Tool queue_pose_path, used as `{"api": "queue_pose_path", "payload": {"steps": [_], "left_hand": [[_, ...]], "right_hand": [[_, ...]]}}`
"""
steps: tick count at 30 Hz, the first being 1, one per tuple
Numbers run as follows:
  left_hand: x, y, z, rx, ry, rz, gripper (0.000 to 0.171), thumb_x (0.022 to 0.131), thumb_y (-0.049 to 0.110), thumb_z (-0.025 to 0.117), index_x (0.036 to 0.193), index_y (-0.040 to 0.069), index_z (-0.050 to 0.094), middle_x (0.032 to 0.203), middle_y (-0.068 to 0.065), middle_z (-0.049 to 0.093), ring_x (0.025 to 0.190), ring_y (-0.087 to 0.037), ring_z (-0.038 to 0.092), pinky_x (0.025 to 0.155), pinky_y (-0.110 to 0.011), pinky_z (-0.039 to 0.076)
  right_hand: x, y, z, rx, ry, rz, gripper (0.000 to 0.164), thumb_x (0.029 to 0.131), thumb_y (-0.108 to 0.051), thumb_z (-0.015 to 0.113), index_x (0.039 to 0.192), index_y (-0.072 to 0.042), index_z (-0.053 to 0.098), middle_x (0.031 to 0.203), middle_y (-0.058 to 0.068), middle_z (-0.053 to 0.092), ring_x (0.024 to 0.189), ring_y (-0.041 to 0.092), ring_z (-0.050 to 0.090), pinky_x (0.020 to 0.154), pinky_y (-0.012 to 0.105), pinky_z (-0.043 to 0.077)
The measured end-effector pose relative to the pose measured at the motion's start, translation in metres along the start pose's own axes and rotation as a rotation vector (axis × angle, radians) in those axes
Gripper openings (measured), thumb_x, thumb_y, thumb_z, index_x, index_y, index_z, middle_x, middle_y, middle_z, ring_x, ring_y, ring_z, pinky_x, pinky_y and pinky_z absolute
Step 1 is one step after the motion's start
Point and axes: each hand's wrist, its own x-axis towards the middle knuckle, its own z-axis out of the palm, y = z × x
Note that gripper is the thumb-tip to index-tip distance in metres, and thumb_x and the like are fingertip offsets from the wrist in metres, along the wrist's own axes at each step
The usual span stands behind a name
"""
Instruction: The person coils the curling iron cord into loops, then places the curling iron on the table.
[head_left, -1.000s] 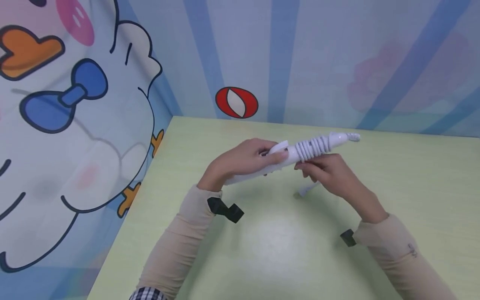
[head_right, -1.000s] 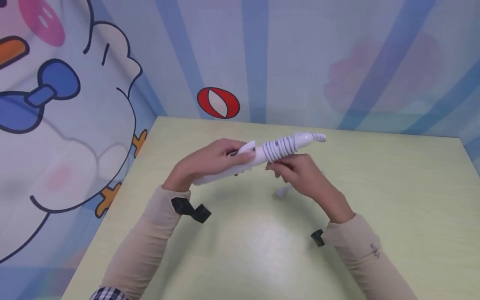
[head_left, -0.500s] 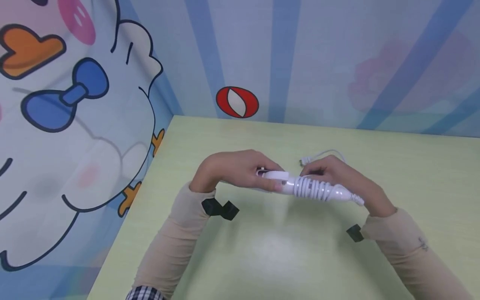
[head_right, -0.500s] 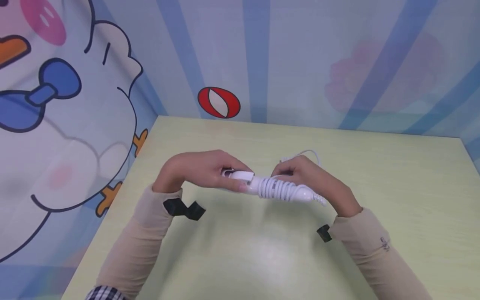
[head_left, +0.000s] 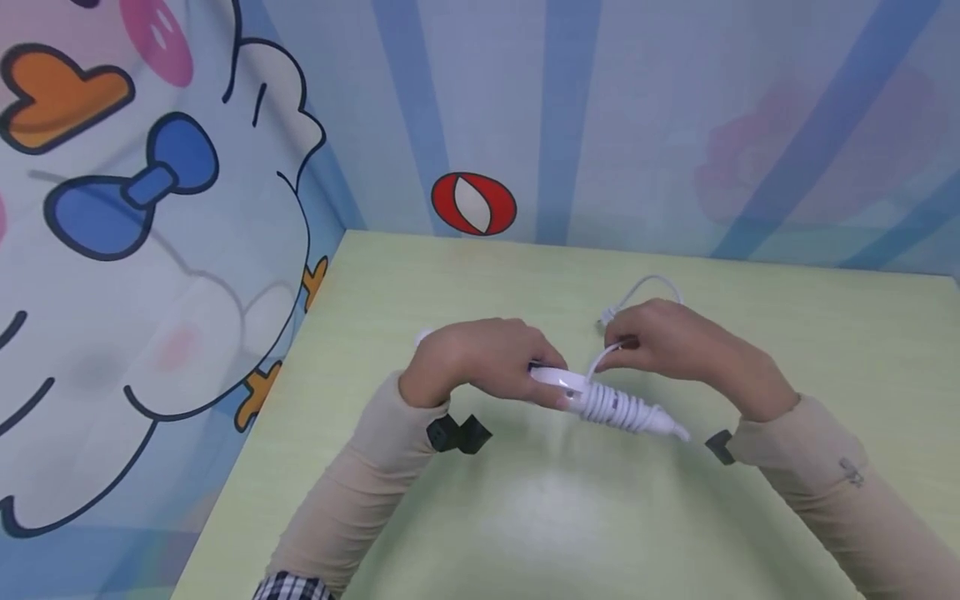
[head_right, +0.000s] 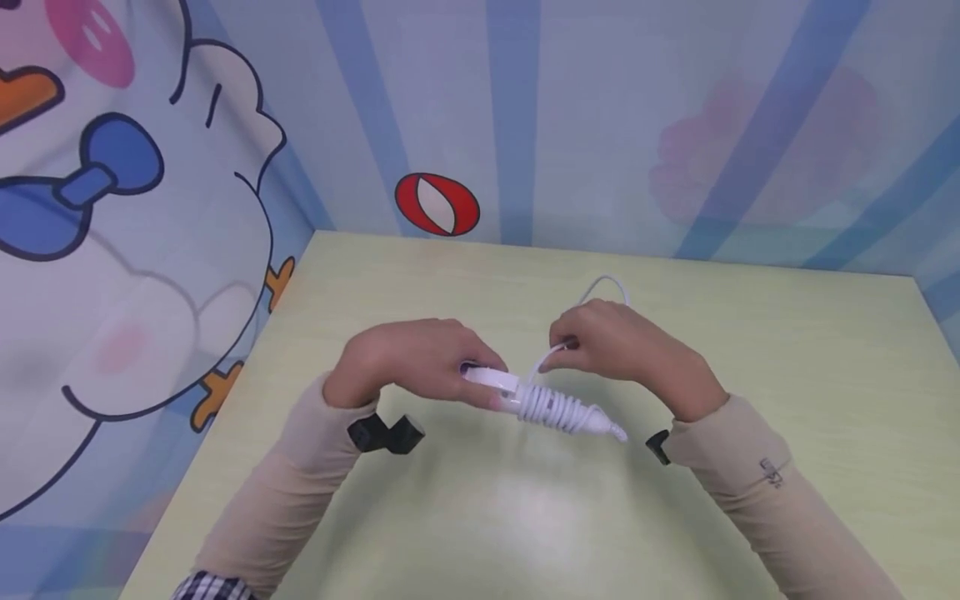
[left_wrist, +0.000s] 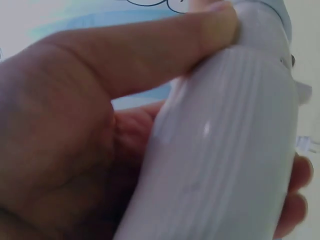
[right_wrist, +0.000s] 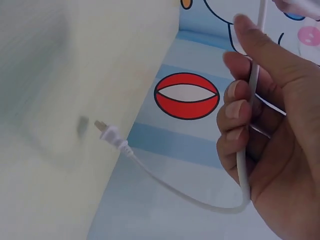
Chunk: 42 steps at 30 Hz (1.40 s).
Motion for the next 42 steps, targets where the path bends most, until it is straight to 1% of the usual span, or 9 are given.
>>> {"api": "queue_pose_path", "payload": {"steps": [5,8,13,20,24,27,32,38,42], "left_hand": [[0.004,0.008,0.006,0.074,0.044,-0.174,0.025,0.085,0.045,0.061,0.096,0.023,0.066,0.079,0.009,0.059,0.068,-0.01,0.051,0.06,-0.027,0.041],[0.009,0.01,0.013,0.111,0.075,-0.282,0.026,0.083,0.047,0.063,0.093,0.024,0.066,0.076,0.009,0.06,0.067,-0.011,0.053,0.059,-0.029,0.042],[0.02,0.004,0.021,0.115,0.141,-0.373,0.027,0.084,0.047,0.062,0.094,0.022,0.064,0.075,0.006,0.059,0.065,-0.012,0.054,0.056,-0.029,0.041],[0.031,-0.005,0.027,0.099,0.284,-0.413,0.033,0.086,0.05,0.056,0.097,0.019,0.061,0.072,0.003,0.057,0.061,-0.015,0.054,0.052,-0.029,0.041],[0.036,-0.008,0.028,0.055,0.387,-0.428,0.031,0.087,0.051,0.055,0.089,0.02,0.059,0.065,0.002,0.054,0.055,-0.016,0.052,0.049,-0.03,0.04],[0.04,-0.012,0.028,0.029,0.458,-0.432,0.031,0.087,0.051,0.054,0.083,0.02,0.057,0.062,0.002,0.053,0.054,-0.016,0.05,0.048,-0.031,0.04],[0.045,-0.018,0.026,-0.015,0.558,-0.416,0.032,0.087,0.05,0.054,0.082,0.018,0.055,0.062,0.0,0.051,0.052,-0.015,0.05,0.045,-0.029,0.04],[0.048,-0.023,0.022,-0.082,0.609,-0.419,0.031,0.087,0.049,0.055,0.088,0.018,0.056,0.064,0.0,0.052,0.051,-0.015,0.051,0.045,-0.028,0.041],[0.048,-0.025,0.022,-0.107,0.62,-0.416,0.032,0.087,0.05,0.055,0.09,0.019,0.056,0.066,0.001,0.052,0.053,-0.015,0.051,0.046,-0.028,0.041]], "right_hand": [[0.001,-0.01,-0.001,-0.196,0.062,0.002,0.027,0.082,-0.036,0.068,0.064,-0.023,0.053,0.056,-0.012,0.043,0.05,0.003,0.037,0.049,0.024,0.034],[0.002,-0.016,-0.001,-0.266,0.105,0.001,0.025,0.081,-0.032,0.07,0.065,-0.022,0.054,0.058,-0.012,0.045,0.049,0.004,0.038,0.049,0.025,0.034],[0.003,-0.025,0.001,-0.305,0.146,0.037,0.018,0.082,-0.027,0.07,0.071,-0.018,0.059,0.062,-0.01,0.049,0.049,0.007,0.04,0.048,0.026,0.033],[0.002,-0.035,0.002,-0.328,0.223,0.054,0.012,0.085,-0.021,0.066,0.077,-0.012,0.063,0.066,-0.005,0.054,0.049,0.009,0.042,0.047,0.026,0.034],[0.001,-0.041,0.003,-0.322,0.262,0.058,0.011,0.087,-0.017,0.063,0.077,-0.011,0.062,0.065,-0.004,0.051,0.05,0.01,0.04,0.046,0.027,0.032],[0.0,-0.044,0.004,-0.311,0.275,0.079,0.008,0.088,-0.015,0.061,0.084,-0.008,0.063,0.068,-0.001,0.055,0.051,0.012,0.041,0.046,0.028,0.033],[0.001,-0.048,0.009,-0.33,0.31,0.119,0.013,0.089,-0.013,0.058,0.095,-0.003,0.063,0.077,0.008,0.063,0.05,0.015,0.047,0.043,0.03,0.036],[0.002,-0.049,0.015,-0.361,0.333,0.157,0.013,0.092,-0.012,0.055,0.1,-0.002,0.056,0.063,0.007,0.055,0.044,0.015,0.04,0.039,0.028,0.029],[-0.001,-0.049,0.014,-0.366,0.28,0.209,0.022,0.094,-0.013,0.053,0.114,-0.005,0.051,0.059,0.006,0.05,0.043,0.015,0.04,0.039,0.028,0.028]]}}
